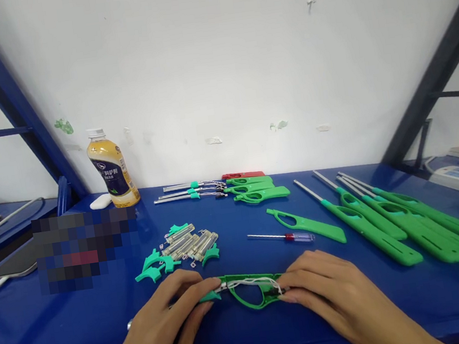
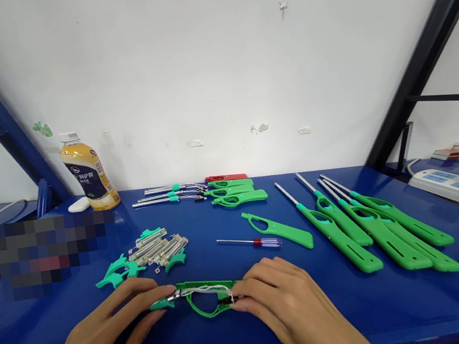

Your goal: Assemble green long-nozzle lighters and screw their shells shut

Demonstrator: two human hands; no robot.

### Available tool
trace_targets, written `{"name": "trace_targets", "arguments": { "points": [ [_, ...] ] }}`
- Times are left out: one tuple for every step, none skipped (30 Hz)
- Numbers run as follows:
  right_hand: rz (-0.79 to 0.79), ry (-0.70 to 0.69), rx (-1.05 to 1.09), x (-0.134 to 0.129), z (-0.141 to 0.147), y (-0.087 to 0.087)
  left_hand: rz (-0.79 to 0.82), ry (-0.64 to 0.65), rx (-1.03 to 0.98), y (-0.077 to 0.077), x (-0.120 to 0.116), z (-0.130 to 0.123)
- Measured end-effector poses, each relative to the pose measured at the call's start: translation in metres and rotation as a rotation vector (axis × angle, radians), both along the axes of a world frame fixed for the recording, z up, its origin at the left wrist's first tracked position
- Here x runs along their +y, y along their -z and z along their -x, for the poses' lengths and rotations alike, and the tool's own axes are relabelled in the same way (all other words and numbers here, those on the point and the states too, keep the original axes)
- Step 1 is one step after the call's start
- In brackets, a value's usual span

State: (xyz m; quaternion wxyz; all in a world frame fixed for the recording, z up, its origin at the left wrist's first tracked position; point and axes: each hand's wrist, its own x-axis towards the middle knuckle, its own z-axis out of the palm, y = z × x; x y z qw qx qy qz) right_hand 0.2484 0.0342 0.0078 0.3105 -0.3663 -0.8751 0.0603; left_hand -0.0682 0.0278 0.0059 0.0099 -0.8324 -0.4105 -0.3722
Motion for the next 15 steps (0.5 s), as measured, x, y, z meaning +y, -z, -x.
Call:
{"name": "trace_targets", "arguments": {
  "points": [
    [0.004, 0.003, 0.001, -0.0002, 0.0000, 0.0002, -0.017, -0.013, -0.001, -0.0006, -0.0003, -0.0003],
    [0.007, 0.006, 0.002, -0.0003, 0.0000, 0.0005, -0.031, -0.026, -0.002, -0.0012, -0.0005, -0.0005],
    [0.008, 0.009, 0.004, -0.0005, 0.0001, 0.0008, -0.036, -0.033, -0.003, -0.0019, -0.0005, -0.0008],
    [0.008, 0.010, 0.005, -0.0006, 0.0001, 0.0012, -0.037, -0.032, -0.004, -0.0025, -0.0003, -0.0010],
    [0.008, 0.009, 0.006, -0.0009, 0.0002, 0.0015, -0.033, -0.029, -0.006, -0.0030, 0.0002, -0.0013],
    [0.010, 0.008, 0.006, -0.0012, 0.0004, 0.0016, -0.024, -0.023, -0.005, -0.0036, 0.0008, -0.0016],
    [0.012, 0.010, 0.010, -0.0016, 0.0006, 0.0017, -0.015, -0.019, -0.005, -0.0040, 0.0015, -0.0018],
    [0.016, 0.014, 0.014, -0.0020, 0.0008, 0.0015, -0.005, -0.016, -0.005, -0.0043, 0.0021, -0.0020],
    [0.021, 0.017, 0.017, -0.0024, 0.0009, 0.0012, 0.002, -0.013, -0.005, -0.0045, 0.0025, -0.0020],
    [0.025, 0.020, 0.021, -0.0028, 0.0009, 0.0007, 0.006, -0.010, -0.007, -0.0046, 0.0028, -0.0019],
    [0.031, 0.021, 0.023, -0.0031, 0.0008, 0.0002, 0.013, -0.008, -0.008, -0.0044, 0.0029, -0.0016],
    [0.038, 0.018, 0.021, -0.0034, 0.0006, -0.0004, 0.020, -0.004, -0.009, -0.0041, 0.0028, -0.0011],
    [0.045, 0.013, 0.018, -0.0035, 0.0002, -0.0010, 0.030, -0.001, -0.009, -0.0036, 0.0027, -0.0005],
    [0.051, 0.009, 0.017, -0.0035, -0.0002, -0.0016, 0.042, -0.001, -0.008, -0.0029, 0.0027, 0.0004],
    [0.057, 0.009, 0.018, -0.0035, -0.0005, -0.0022, 0.060, 0.000, -0.002, -0.0019, 0.0026, 0.0013]
  ]
}}
